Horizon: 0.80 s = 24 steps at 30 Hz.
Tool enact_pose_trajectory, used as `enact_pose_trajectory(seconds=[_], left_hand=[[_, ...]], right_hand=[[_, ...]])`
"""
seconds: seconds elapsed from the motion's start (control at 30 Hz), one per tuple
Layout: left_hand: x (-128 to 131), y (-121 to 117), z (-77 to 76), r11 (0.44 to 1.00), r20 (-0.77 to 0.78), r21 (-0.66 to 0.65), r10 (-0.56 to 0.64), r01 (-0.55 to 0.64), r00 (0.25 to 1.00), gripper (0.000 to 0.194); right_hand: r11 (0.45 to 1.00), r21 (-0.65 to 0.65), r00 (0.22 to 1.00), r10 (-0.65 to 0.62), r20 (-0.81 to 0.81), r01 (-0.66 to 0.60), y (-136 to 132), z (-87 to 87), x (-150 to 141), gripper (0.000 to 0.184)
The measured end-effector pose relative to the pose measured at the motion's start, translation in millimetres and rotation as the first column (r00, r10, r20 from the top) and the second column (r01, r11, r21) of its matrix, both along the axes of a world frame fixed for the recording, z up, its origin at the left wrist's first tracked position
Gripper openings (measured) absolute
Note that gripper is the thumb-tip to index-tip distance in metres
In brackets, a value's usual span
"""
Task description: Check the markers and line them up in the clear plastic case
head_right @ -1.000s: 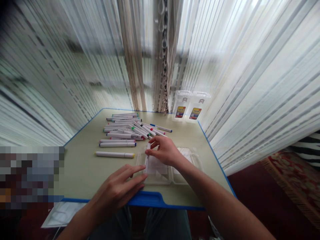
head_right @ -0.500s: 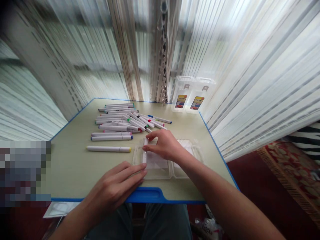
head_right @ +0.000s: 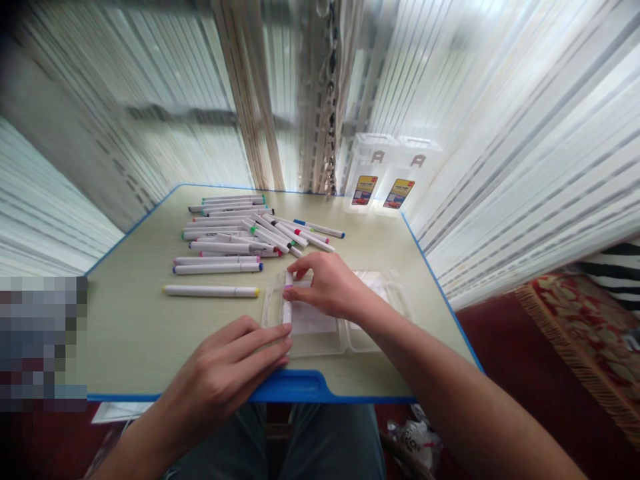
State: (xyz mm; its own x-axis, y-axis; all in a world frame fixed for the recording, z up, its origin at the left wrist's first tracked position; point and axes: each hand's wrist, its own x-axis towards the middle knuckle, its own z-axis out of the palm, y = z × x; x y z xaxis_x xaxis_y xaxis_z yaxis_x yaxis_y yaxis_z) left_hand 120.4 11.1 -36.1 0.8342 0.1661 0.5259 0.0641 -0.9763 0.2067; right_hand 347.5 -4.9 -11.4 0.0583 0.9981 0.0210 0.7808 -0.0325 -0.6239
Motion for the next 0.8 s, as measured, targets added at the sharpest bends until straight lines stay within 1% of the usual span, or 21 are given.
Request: enact_pose_trajectory(seconds=[0.33, 0.47, 0.67, 0.8], left_hand=[[-2.1, 0.7, -1.6, 0.999, 0.007, -0.031, -0.007, 0.007, 1.0, 0.017], [-1.3, 1.2, -2.4, 0.999, 0.004, -0.042, -0.003, 0.003, 1.0, 0.017], [-0.6, 1.0, 0.7, 0.999, 0.017, -0.041, -0.008, 0.009, 1.0, 0.015], [-0.3, 1.3, 2.5, 0.999, 0.006, -0.033, -0.021, 0.021, 1.0, 0.013]], right_hand=[[1.0, -0.015, 1.0, -0.01, -0.001, 0.01, -0.9, 0.5, -2.4, 0.035], [1.0, -0.002, 1.0, -0.011, 0.0, 0.011, -1.3, 1.0, -2.7, 0.034], [1.0, -0.014, 1.0, -0.009, -0.01, 0.008, -2.1, -0.4, -2.7, 0.034], [1.0, -0.021, 0.999, -0.008, -0.051, 0.007, -3.1, -3.5, -3.4, 0.035]])
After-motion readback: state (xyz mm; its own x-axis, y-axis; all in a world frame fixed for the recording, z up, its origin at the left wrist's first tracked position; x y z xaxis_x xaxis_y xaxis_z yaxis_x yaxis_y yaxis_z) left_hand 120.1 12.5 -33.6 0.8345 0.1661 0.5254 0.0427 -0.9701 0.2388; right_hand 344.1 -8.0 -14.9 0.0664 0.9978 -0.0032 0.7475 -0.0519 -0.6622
